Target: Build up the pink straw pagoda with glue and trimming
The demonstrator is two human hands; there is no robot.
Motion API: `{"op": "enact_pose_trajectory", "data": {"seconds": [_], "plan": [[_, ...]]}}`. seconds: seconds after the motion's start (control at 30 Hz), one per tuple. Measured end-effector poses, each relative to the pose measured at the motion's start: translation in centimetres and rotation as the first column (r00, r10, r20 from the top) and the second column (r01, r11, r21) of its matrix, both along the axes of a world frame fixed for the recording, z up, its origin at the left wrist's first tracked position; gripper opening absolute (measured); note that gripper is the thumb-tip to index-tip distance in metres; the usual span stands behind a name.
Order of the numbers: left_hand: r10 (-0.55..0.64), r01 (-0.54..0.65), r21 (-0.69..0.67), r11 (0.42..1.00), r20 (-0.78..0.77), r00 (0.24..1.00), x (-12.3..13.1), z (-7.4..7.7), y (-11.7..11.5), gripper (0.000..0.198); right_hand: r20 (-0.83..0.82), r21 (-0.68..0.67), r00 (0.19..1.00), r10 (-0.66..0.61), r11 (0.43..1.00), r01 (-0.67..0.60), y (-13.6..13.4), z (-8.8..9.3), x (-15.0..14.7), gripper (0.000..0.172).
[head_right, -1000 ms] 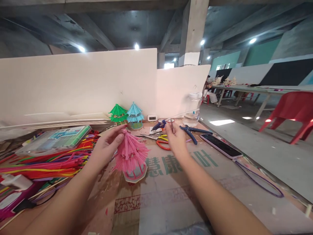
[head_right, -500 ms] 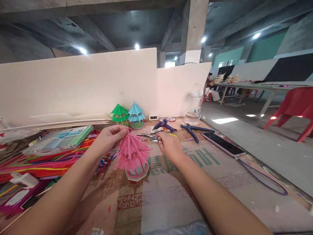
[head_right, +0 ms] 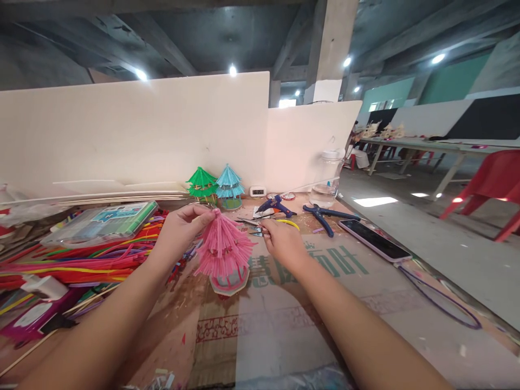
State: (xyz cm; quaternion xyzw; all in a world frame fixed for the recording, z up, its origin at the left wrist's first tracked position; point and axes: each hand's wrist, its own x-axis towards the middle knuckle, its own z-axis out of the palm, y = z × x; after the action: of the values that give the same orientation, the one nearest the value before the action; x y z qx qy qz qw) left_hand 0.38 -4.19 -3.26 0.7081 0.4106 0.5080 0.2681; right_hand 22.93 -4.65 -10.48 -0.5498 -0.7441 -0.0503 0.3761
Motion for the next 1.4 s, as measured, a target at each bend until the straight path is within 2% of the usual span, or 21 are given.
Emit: {"op": "enact_pose_trajectory", "data": {"seconds": [0.13,0.27,0.37,0.53,0.63,0.7,0.77,0.83,0.9,1.07,1.2,1.3,1.4], "plan": [[-0.061,0.061,-0.015,0.998,0.004,0.998,-0.4,0.0,0.0,0.048,-0.133,-0.057,0.991,-0.021,0.998,0.014,0.3,0.4,-0.2,0.017],[-0.155,0.157,0.007,0.988,-0.089,0.984,-0.6,0.3,-0.3,0.055,-0.284,-0.111,0.959,0.011,0.993,-0.045,0.3,1.4,-0.5,0.028],[-0.181,0.186,0.032,0.982,-0.119,0.976,-0.4,0.3,-0.4,0.053,-0.366,-0.132,0.928,0.076,0.982,-0.132,-0.2,2.0,-1.0,0.035],[-0.222,0.223,0.009,0.975,-0.062,0.973,-0.4,-0.1,-0.2,0.045,-0.465,-0.125,0.868,0.171,0.958,-0.256,-1.1,2.7,-2.1,0.034],[-0.3,0.3,-0.059,0.952,0.004,0.954,-0.6,-0.4,0.1,0.042,-0.483,-0.114,0.845,0.229,0.941,-0.32,-1.0,4.3,-2.6,0.031],[-0.345,0.347,-0.088,0.934,0.045,0.938,-0.6,-0.5,0.3,0.041,-0.479,-0.104,0.828,0.29,0.918,-0.382,-0.6,5.9,-2.8,0.029],[-0.361,0.365,-0.088,0.927,0.065,0.93,-0.6,-0.5,0.3,0.04,-0.447,-0.132,0.811,0.378,0.869,-0.478,-0.1,7.6,-2.9,0.028],[-0.364,0.371,-0.087,0.925,0.085,0.928,-0.5,-0.5,0.3,0.04,-0.364,-0.227,0.803,0.471,0.792,-0.567,0.4,8.9,-2.9,0.025],[-0.362,0.372,-0.096,0.923,0.106,0.926,-0.5,-0.5,0.2,0.041,-0.3,-0.296,0.811,0.503,0.759,-0.58,0.8,9.5,-3.0,0.022],[-0.317,0.324,-0.099,0.941,0.078,0.945,-0.6,-0.4,0.2,0.039,-0.286,-0.215,0.881,0.377,0.871,-0.442,0.8,9.3,-3.8,0.02],[-0.222,0.225,-0.123,0.966,0.037,0.974,-0.4,-0.5,0.0,0.038,-0.06,-0.151,0.947,0.315,0.935,-0.32,-0.3,9.3,-4.2,0.02],[-0.214,0.214,-0.147,0.966,0.014,0.977,-0.4,-0.5,-0.1,0.038,0.052,-0.133,0.966,0.254,0.96,-0.245,-1.0,9.6,-4.0,0.021],[-0.24,0.237,-0.117,0.964,-0.013,0.971,-0.4,-0.5,-0.1,0.037,0.014,-0.154,0.97,0.243,0.959,-0.238,-0.9,9.7,-3.7,0.017]]}}
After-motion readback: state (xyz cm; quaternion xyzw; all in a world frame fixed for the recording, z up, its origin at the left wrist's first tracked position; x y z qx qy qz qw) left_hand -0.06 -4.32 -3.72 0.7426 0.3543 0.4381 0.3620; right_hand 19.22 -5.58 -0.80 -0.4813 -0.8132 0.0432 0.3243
